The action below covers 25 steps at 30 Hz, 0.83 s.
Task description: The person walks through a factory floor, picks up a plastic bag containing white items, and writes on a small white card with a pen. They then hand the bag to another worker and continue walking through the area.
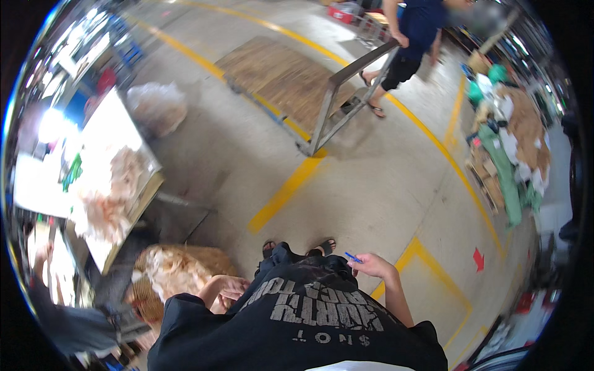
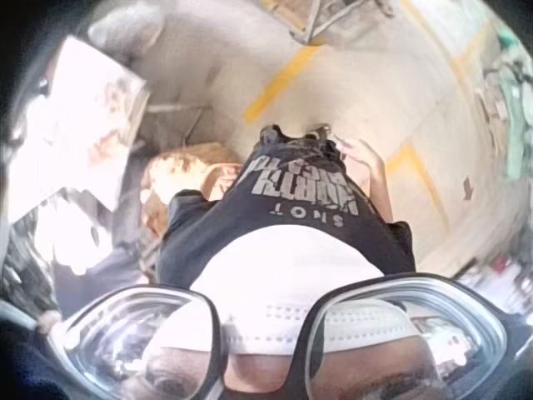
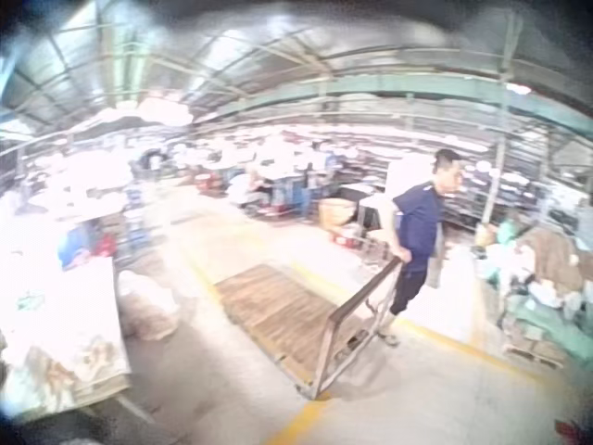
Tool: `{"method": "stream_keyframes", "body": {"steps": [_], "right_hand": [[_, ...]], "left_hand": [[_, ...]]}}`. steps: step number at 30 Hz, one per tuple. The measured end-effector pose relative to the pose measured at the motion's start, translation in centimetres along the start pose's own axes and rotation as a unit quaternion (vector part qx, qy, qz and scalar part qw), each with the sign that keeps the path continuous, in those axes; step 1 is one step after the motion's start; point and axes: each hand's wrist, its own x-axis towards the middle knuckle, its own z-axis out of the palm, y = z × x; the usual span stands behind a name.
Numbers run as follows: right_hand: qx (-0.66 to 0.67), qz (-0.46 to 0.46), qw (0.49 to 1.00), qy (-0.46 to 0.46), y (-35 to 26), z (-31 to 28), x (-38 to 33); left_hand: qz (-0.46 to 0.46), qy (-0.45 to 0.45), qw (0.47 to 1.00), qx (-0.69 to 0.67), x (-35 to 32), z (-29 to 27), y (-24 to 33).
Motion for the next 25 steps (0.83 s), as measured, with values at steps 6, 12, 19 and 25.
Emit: {"method": "stream_keyframes", "body": {"steps": [6, 12, 19, 25], "right_hand": [[0.086, 0.028, 0.993, 0.081, 7.4, -4.5, -5.1], [0.140, 0.108, 0.965, 0.196, 17.3, -7.2, -4.5], [0.244, 0.183, 0.937, 0.173, 25.6, -10.9, -1.7], [0.370, 0.256, 0.858, 0.246, 32.8, -12.5, -0.4]], "left_hand": [[0.144, 0.008, 0.942, 0.303, 8.7, -3.7, 8.4], [0.124, 0.034, 0.884, 0.450, 9.3, -1.8, 19.5], [0.108, 0.039, 0.823, 0.557, 11.7, -2.1, 34.5], [0.156, 0.092, 0.824, 0.537, 12.3, -1.3, 46.1]]}}
